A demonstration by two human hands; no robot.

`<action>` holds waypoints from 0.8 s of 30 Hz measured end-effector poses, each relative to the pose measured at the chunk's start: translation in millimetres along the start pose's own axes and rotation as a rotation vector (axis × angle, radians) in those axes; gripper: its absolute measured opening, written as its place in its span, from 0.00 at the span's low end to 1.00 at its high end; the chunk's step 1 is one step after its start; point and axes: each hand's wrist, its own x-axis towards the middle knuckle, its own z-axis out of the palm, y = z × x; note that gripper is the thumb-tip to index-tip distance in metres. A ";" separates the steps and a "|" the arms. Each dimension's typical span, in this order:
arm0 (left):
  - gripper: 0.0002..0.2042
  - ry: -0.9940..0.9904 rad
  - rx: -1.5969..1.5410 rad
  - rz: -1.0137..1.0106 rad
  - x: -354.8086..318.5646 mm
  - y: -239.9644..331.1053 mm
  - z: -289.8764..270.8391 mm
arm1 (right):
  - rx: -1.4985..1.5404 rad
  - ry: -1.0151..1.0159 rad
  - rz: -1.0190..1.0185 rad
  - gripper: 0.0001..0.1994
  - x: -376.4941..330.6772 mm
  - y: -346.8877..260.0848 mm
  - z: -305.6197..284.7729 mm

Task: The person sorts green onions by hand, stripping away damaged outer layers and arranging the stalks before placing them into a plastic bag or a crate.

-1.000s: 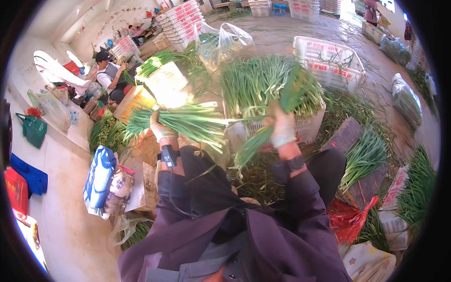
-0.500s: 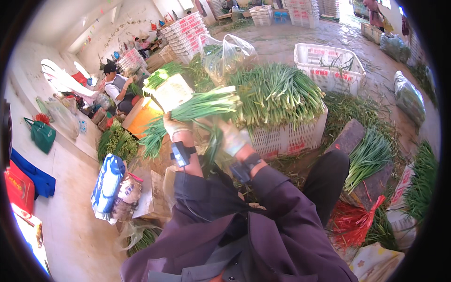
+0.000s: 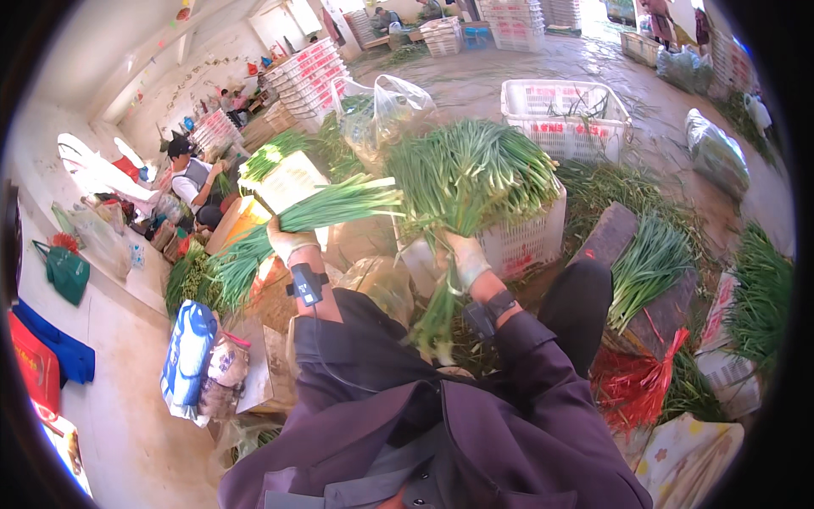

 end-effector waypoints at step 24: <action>0.19 0.052 0.180 -0.005 -33.1 3.6 -17.6 | -0.129 0.102 -0.245 0.10 -12.4 -16.3 87.2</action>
